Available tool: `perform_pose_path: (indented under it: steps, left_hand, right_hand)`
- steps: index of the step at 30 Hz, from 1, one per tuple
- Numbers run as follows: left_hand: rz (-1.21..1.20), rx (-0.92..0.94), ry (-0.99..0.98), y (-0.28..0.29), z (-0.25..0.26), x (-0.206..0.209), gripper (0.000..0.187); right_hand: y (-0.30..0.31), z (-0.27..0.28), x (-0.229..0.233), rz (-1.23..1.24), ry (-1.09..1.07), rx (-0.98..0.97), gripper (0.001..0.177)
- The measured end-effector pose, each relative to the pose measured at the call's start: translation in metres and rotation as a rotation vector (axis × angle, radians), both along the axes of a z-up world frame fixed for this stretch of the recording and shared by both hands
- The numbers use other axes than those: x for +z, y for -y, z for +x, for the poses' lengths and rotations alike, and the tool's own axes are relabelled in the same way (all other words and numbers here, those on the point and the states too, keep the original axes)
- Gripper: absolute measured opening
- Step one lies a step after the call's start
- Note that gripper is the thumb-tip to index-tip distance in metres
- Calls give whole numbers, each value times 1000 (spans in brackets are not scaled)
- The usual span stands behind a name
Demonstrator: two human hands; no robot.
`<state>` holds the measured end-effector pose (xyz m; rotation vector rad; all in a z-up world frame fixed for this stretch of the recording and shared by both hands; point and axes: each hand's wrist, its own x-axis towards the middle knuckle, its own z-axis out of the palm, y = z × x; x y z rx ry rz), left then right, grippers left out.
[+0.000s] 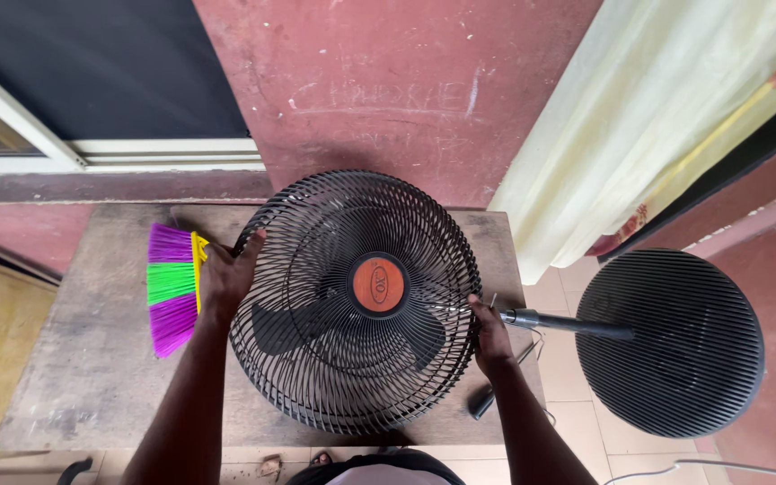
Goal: The person disassembles a standing electric fan by removing the front grille, then the fan blades, and finally the central hub. The components are placed on a wooden table next to the fan base.
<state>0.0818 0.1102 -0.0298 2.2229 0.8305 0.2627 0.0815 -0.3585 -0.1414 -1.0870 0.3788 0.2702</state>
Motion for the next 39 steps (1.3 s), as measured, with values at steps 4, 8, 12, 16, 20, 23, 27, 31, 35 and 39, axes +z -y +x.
perform_pose_path:
  steps: [4,8,12,16,20,23,27,31,35,39]
  left_hand:
    - [-5,33,-20,9,-11,-5,93]
    - [-70,11,-36,4,-18,-2,95]
    - [-113,2,3,-9,-27,-3,89]
    - [-226,0,29,-41,-44,-6,81]
    - [-392,-46,163,-79,-59,-15,75]
    - [-134,24,212,-109,-74,-16,65]
    - [-307,43,170,-131,-92,-18,72]
    - [-322,24,247,-149,-102,-18,73]
    - [-588,120,441,-177,-98,0,60]
    - [-697,201,279,-195,-99,19,70]
  right_hand:
    - [-7,3,5,57,18,78,68]
    - [-12,6,15,-28,-41,131,80]
    - [-23,5,22,-42,-35,115,83]
    - [-48,2,25,5,-5,92,76]
    - [-81,0,21,66,11,116,69]
    - [-108,3,15,97,30,105,64]
    - [-139,6,14,80,82,99,59]
    - [-162,16,30,49,211,107,54]
    - [-184,41,63,92,441,197,47]
    - [-209,60,89,103,238,216,50]
